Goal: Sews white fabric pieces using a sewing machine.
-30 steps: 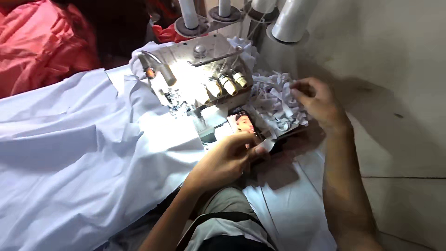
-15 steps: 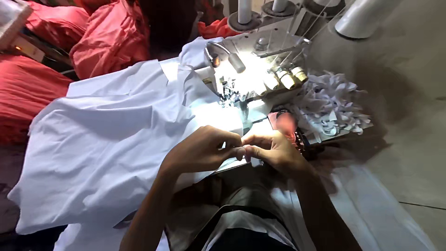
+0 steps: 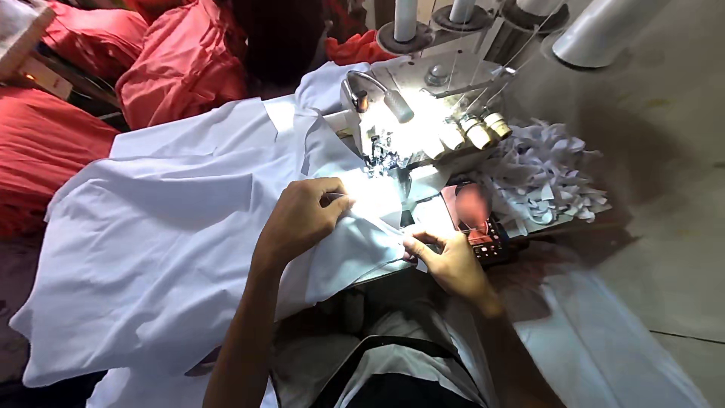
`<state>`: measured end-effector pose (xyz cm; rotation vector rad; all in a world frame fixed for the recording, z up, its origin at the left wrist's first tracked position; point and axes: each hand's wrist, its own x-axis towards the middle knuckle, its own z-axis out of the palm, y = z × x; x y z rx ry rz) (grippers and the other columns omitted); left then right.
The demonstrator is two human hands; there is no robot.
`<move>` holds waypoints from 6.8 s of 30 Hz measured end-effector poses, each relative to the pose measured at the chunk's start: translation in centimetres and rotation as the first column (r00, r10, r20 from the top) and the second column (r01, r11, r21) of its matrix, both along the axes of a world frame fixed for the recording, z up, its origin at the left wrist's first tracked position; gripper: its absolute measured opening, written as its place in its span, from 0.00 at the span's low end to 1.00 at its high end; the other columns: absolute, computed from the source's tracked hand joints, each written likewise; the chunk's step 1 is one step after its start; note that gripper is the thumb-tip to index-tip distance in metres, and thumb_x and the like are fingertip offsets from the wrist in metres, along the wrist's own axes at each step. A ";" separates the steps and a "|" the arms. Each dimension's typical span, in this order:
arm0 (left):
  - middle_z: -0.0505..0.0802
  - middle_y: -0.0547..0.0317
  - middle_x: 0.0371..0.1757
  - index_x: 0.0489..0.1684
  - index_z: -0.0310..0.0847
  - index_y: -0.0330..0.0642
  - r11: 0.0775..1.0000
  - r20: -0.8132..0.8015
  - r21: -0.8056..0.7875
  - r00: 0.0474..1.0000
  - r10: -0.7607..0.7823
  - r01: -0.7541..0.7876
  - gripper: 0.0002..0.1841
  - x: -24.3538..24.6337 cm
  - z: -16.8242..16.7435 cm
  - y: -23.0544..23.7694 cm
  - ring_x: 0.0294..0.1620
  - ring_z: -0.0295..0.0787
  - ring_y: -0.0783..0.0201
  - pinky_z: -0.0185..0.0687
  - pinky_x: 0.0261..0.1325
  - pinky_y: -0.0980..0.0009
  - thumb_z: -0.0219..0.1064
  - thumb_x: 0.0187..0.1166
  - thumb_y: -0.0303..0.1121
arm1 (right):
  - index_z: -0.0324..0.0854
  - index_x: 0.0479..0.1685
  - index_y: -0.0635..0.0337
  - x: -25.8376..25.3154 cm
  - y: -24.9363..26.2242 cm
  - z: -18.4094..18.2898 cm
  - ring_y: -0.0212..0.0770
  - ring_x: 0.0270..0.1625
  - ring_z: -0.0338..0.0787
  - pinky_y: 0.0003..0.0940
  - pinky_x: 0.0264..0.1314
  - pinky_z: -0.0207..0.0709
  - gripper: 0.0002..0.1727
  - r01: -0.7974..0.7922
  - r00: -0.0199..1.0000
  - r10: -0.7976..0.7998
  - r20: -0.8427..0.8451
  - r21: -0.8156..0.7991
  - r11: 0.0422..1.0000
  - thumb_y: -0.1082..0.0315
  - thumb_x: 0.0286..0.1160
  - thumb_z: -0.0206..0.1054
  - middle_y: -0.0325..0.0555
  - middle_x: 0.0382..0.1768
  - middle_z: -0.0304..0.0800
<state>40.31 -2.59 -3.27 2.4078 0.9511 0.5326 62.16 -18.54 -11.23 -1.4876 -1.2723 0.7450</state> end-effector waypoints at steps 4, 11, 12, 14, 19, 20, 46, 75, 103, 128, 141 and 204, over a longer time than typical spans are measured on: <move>0.93 0.71 0.38 0.43 0.90 0.52 0.997 0.077 0.047 0.995 0.060 -0.064 0.04 0.1 0.0 -0.5 0.33 0.89 0.76 0.87 0.36 0.73 0.71 0.80 0.37 | 0.92 0.43 0.54 -0.1 -0.2 -0.6 0.19 0.41 0.91 0.18 0.50 0.86 0.10 0.085 0.975 -0.078 0.207 -0.026 0.996 0.60 0.80 0.69 0.32 0.37 0.95; 0.93 0.69 0.43 0.54 0.85 0.53 0.994 0.218 -0.102 0.976 -0.005 0.028 0.10 0.1 0.4 -0.4 0.31 0.90 0.75 0.91 0.33 0.76 0.61 0.85 0.28 | 0.91 0.54 0.51 -0.2 -0.2 0.1 0.28 0.50 0.90 0.29 0.59 0.83 0.13 0.172 0.892 -0.175 0.417 0.045 0.984 0.59 0.82 0.64 0.36 0.48 0.94; 0.93 0.67 0.42 0.49 0.86 0.49 0.981 0.266 -0.169 0.963 -0.052 0.099 0.11 -0.1 0.6 -0.4 0.31 0.91 0.73 0.91 0.35 0.75 0.58 0.85 0.25 | 0.89 0.55 0.52 -0.1 0.1 0.1 0.28 0.53 0.90 0.29 0.61 0.83 0.14 0.185 0.909 -0.187 0.373 0.041 0.982 0.59 0.83 0.63 0.37 0.50 0.94; 0.95 0.63 0.44 0.47 0.88 0.43 0.927 0.320 -0.262 0.930 -0.179 0.268 0.14 -0.8 1.5 -0.3 0.34 0.92 0.69 0.92 0.39 0.73 0.53 0.85 0.22 | 0.88 0.56 0.54 0.1 1.0 0.1 0.27 0.53 0.90 0.26 0.61 0.84 0.14 0.181 0.950 -0.181 0.255 0.023 0.983 0.60 0.83 0.63 0.38 0.50 0.93; 0.93 0.58 0.54 0.60 0.86 0.40 0.752 0.392 -0.318 0.803 -0.450 0.577 0.12 -2.0 3.0 -0.4 0.49 0.93 0.65 0.94 0.52 0.70 0.66 0.82 0.25 | 0.86 0.54 0.59 0.1 2.8 -0.7 0.28 0.46 0.93 0.24 0.53 0.88 0.13 0.121 0.993 -0.121 0.001 0.061 0.991 0.66 0.75 0.73 0.40 0.45 0.94; 0.92 0.59 0.54 0.60 0.87 0.40 0.788 0.351 -0.265 0.817 -0.458 0.555 0.13 -1.8 3.4 -0.6 0.49 0.93 0.66 0.95 0.53 0.71 0.69 0.79 0.24 | 0.86 0.54 0.59 0.0 2.9 -0.8 0.28 0.44 0.94 0.24 0.50 0.89 0.13 0.119 0.993 -0.117 -0.024 0.070 0.990 0.67 0.73 0.74 0.39 0.42 0.94; 0.91 0.56 0.52 0.50 0.89 0.37 0.939 0.446 -0.011 0.842 -0.302 0.342 0.09 0.7 2.3 1.5 0.44 0.93 0.66 0.96 0.43 0.70 0.66 0.79 0.18 | 0.86 0.49 0.64 -0.8 3.2 -1.7 0.31 0.41 0.93 0.24 0.47 0.89 0.11 0.057 0.979 -0.011 -0.202 0.223 0.973 0.79 0.69 0.71 0.42 0.41 0.94; 0.97 0.61 0.39 0.37 0.90 0.42 0.751 0.674 -0.027 0.567 -0.474 0.659 0.05 -2.7 4.1 0.7 0.41 0.97 0.65 0.96 0.47 0.67 0.69 0.81 0.29 | 0.90 0.45 0.64 -0.6 3.0 -1.4 0.30 0.44 0.93 0.23 0.50 0.88 0.09 0.014 0.970 0.043 -0.240 0.228 0.974 0.80 0.73 0.65 0.42 0.43 0.95; 0.94 0.65 0.41 0.50 0.91 0.47 0.842 -0.087 0.144 0.854 -0.513 0.520 0.08 5.4 1.8 1.1 0.39 0.91 0.71 0.89 0.46 0.70 0.68 0.79 0.28 | 0.89 0.42 0.59 -0.7 2.4 -0.7 0.18 0.39 0.85 0.16 0.45 0.80 0.12 -0.026 0.978 0.065 -0.200 0.191 0.981 0.67 0.85 0.60 0.31 0.36 0.90; 0.92 0.65 0.39 0.46 0.88 0.44 0.948 0.087 0.153 0.951 -0.296 0.280 0.07 2.3 0.9 0.3 0.30 0.88 0.74 0.88 0.34 0.74 0.63 0.84 0.28 | 0.91 0.36 0.58 -1.3 1.9 -1.6 0.20 0.30 0.83 0.17 0.35 0.77 0.15 0.088 0.960 -0.045 -0.277 0.144 0.986 0.69 0.87 0.57 0.30 0.28 0.88; 0.95 0.63 0.35 0.41 0.87 0.42 0.897 0.222 -0.231 0.918 -0.328 0.376 0.05 -1.8 0.9 2.3 0.32 0.93 0.69 0.93 0.38 0.73 0.64 0.83 0.28 | 0.93 0.38 0.58 -1.0 2.0 -1.5 0.25 0.41 0.90 0.20 0.47 0.83 0.17 0.032 0.976 0.013 -0.216 0.207 0.978 0.72 0.87 0.56 0.35 0.36 0.95; 0.93 0.68 0.35 0.52 0.90 0.48 0.928 0.144 -0.054 0.922 -0.358 0.369 0.11 4.8 0.1 -2.4 0.35 0.89 0.77 0.88 0.39 0.77 0.73 0.74 0.30 | 0.92 0.37 0.61 -0.9 1.8 -2.1 0.24 0.36 0.88 0.20 0.42 0.82 0.10 -0.015 0.906 0.084 -0.414 0.166 0.986 0.69 0.83 0.66 0.36 0.34 0.93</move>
